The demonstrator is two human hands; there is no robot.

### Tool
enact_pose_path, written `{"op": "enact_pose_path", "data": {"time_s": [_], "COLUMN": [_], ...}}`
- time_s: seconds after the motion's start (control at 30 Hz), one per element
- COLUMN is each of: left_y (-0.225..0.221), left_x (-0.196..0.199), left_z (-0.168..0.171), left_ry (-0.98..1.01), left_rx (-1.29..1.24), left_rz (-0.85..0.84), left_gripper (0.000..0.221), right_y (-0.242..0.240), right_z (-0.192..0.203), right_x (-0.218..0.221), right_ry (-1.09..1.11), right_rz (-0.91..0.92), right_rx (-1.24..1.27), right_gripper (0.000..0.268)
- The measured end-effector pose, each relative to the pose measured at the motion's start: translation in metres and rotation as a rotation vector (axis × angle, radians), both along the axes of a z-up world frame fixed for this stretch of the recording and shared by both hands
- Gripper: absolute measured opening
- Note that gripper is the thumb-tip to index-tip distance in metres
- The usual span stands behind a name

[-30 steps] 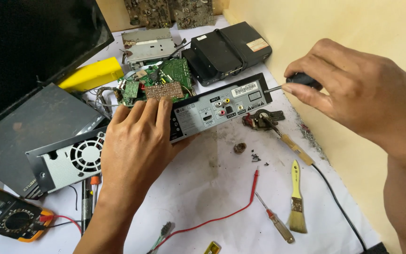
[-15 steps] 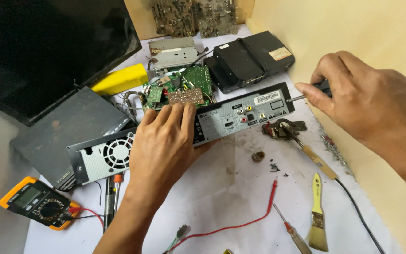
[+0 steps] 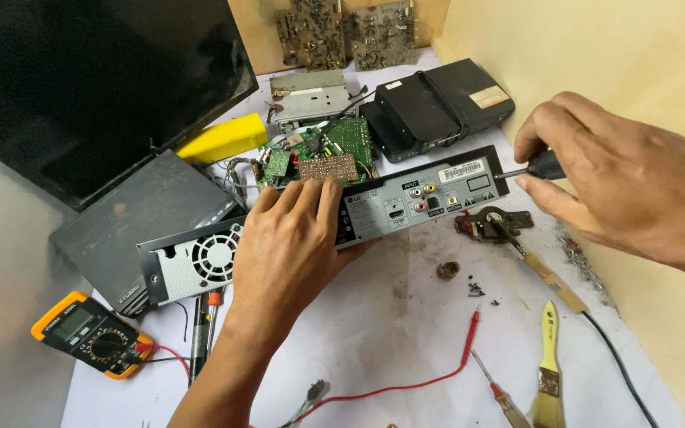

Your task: Disassembling and reassembling the metal casing of an electronic device using a screwdriver

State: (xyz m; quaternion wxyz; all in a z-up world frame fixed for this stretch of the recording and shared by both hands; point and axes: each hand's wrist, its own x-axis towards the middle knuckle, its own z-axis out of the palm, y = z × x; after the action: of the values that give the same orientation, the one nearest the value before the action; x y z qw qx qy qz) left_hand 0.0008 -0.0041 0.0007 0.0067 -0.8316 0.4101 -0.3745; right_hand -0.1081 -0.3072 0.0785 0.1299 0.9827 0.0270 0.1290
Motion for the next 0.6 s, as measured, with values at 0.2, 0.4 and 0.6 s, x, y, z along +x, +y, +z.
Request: {"op": "enact_pose_path", "data": {"time_s": [0.2, 0.4, 0.6], "left_y": [-0.001, 0.000, -0.002], "left_x": [0.001, 0.003, 0.003], "left_z": [0.003, 0.001, 0.004], "left_ry": [0.004, 0.030, 0.004], "left_rx": [0.002, 0.016, -0.001], "left_rz": [0.001, 0.007, -0.004], "left_gripper": [0.073, 0.074, 0.071], "right_y": [0.006, 0.011, 0.003], "right_z": [-0.001, 0.008, 0.016], "right_x": [0.003, -0.006, 0.008], "right_ry": [-0.167, -0.170, 0.077], "right_rz": [-0.072, 0.043, -0.120], "right_rx": [-0.212, -0.315, 0.069], "right_gripper": [0.045, 0.048, 0.035]}}
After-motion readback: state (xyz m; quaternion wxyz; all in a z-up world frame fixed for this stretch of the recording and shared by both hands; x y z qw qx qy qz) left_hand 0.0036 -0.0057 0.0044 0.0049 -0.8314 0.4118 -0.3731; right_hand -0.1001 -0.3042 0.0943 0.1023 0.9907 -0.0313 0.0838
